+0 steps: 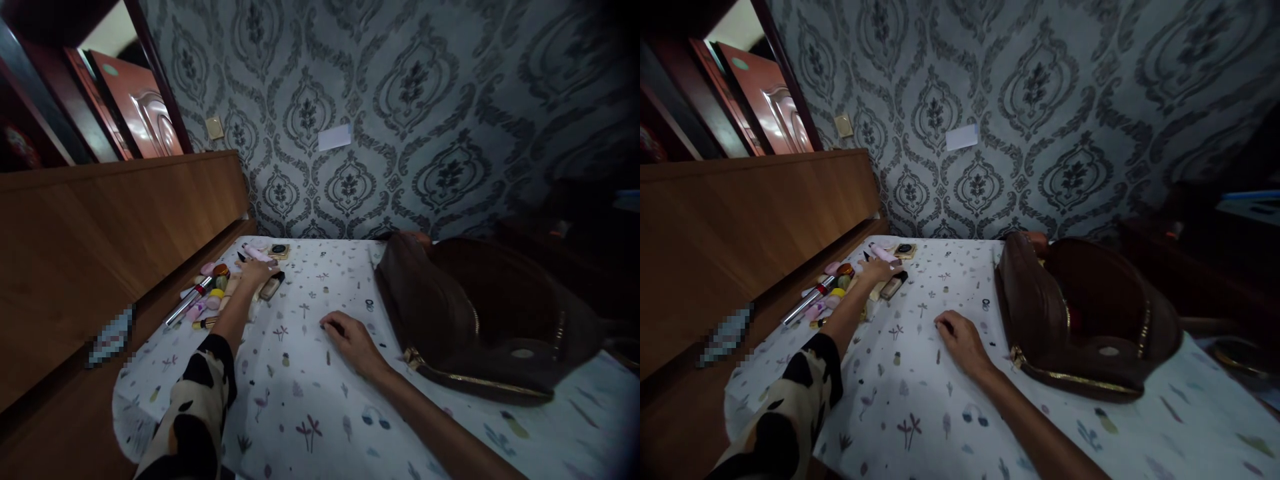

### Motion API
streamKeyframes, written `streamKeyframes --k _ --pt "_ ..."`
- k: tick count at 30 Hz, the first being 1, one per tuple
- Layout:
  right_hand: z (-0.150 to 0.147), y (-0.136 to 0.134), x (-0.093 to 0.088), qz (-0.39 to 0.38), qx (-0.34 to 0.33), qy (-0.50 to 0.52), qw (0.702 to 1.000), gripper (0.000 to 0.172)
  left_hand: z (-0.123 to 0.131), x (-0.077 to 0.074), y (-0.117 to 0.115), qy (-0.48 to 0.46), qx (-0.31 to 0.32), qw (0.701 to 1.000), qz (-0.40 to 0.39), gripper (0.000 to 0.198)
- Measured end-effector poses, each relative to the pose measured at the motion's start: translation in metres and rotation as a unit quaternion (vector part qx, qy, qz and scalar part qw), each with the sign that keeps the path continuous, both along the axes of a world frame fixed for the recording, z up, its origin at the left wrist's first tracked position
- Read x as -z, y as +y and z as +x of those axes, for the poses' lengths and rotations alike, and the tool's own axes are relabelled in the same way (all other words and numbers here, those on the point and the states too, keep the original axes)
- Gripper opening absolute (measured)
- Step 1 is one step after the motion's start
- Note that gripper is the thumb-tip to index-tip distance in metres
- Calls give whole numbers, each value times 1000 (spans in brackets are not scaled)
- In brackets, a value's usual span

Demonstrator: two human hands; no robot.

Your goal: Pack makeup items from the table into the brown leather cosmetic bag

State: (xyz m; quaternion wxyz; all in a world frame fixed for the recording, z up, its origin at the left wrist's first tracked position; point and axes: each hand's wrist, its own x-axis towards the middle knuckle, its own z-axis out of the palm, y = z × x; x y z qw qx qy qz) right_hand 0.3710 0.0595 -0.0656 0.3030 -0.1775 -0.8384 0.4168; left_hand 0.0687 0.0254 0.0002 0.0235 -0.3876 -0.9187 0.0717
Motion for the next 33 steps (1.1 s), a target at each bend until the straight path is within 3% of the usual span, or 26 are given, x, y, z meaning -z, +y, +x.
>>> streamKeyframes --k 4,10,15,23,33 --pt "-1 1 0 -3 -1 -7 1000 22 -6 -4 -1 32 9 999 18 76" --pt "-1 1 -1 -3 1 -6 1000 25 13 10 25 6 112 994 11 66" --pt "0 1 -1 -3 4 -3 1000 25 12 14 34 -16 83 996 -26 59" --pt "-1 2 2 -13 -6 -1 1000 24 -8 1 41 -21 17 997 -66 46" --pt "0 0 -2 -22 -11 -6 1000 22 -18 5 40 -46 81 996 -3 45"
